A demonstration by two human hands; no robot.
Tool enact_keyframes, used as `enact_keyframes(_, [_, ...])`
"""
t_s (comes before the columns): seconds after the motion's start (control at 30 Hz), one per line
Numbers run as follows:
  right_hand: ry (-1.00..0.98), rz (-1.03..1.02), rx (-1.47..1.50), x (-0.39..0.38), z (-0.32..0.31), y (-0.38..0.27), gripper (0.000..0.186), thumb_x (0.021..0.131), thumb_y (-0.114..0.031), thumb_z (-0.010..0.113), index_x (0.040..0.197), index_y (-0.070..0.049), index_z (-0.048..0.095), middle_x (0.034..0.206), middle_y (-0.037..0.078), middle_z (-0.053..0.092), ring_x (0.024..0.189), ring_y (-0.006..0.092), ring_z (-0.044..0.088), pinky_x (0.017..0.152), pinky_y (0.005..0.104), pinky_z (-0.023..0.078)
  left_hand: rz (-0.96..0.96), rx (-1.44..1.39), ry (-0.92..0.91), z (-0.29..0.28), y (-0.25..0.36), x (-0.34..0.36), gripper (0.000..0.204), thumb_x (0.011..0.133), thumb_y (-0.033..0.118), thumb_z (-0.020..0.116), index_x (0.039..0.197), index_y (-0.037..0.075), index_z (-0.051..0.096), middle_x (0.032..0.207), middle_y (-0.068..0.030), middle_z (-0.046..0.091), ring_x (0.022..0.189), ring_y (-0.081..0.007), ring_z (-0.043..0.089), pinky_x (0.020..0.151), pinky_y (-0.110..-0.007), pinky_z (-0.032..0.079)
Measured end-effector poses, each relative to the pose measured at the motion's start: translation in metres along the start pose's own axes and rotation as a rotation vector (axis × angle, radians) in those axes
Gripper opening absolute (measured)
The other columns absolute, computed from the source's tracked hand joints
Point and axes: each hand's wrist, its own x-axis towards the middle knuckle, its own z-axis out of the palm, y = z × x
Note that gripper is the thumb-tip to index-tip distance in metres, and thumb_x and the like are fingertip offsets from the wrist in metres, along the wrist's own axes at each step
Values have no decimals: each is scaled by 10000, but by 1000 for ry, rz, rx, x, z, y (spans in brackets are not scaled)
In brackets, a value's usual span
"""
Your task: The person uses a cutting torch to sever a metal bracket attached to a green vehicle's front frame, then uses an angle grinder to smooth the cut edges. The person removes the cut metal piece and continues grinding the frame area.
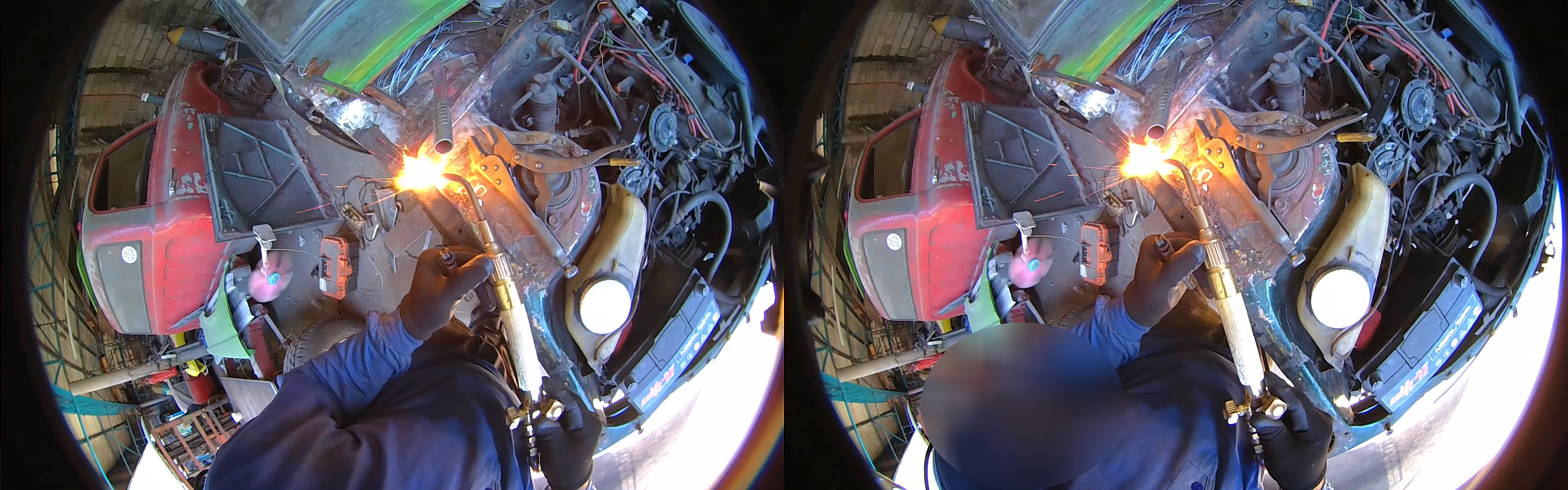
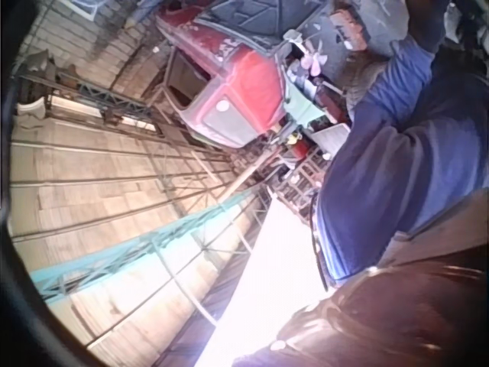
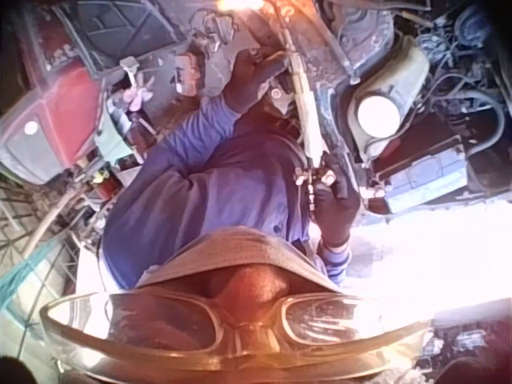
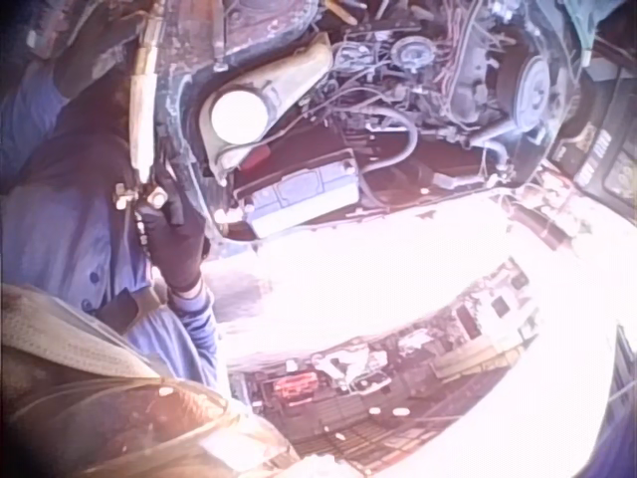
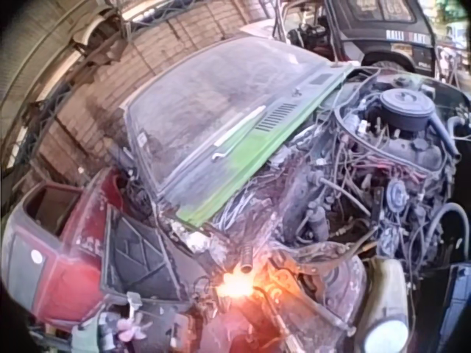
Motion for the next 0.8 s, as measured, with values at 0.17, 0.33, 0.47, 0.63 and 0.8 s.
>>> enact_keyframes(0.17, [22,58,88,-4,8,2,380,1020,-41,711,1382,73,707,1225,153,795,1061,192,740,938,319,584,-6,-99,-92,-4,-3,1,316,1075,230,729,1086,-81,785,883,-64,777,807,-110,704,721,-299,553])
enact_keyframes(0.33, [40,-33,-32,-8,11,3,378,1044,-82,731,1386,75,700,1160,145,808,988,187,757,885,320,605,34,-20,-32,-5,-6,1,328,1076,238,724,1089,-85,778,891,-68,778,813,-112,706,732,-300,556])
enact_keyframes(0.47, [38,-52,-39,-9,13,1,370,1062,-134,718,1372,68,706,1128,162,814,952,201,770,850,329,615,39,-23,-86,-9,-7,3,335,1083,246,716,1091,-83,782,900,-72,782,821,-110,705,739,-310,561])
enact_keyframes(0.63, [12,-295,-278,-2,13,-2,367,1086,-177,671,1368,55,710,1059,166,818,873,222,775,781,342,616,35,5,-85,-10,-7,4,333,1080,249,722,1111,-75,790,911,-78,798,816,-117,719,742,-314,567])
enact_keyframes(0.8, [48,-203,-119,-4,18,-8,367,1088,-176,646,1375,43,708,1026,165,821,831,250,780,747,366,616,60,1,-79,-7,-5,4,323,1082,244,719,1120,-66,798,906,-86,810,812,-126,739,742,-317,579])
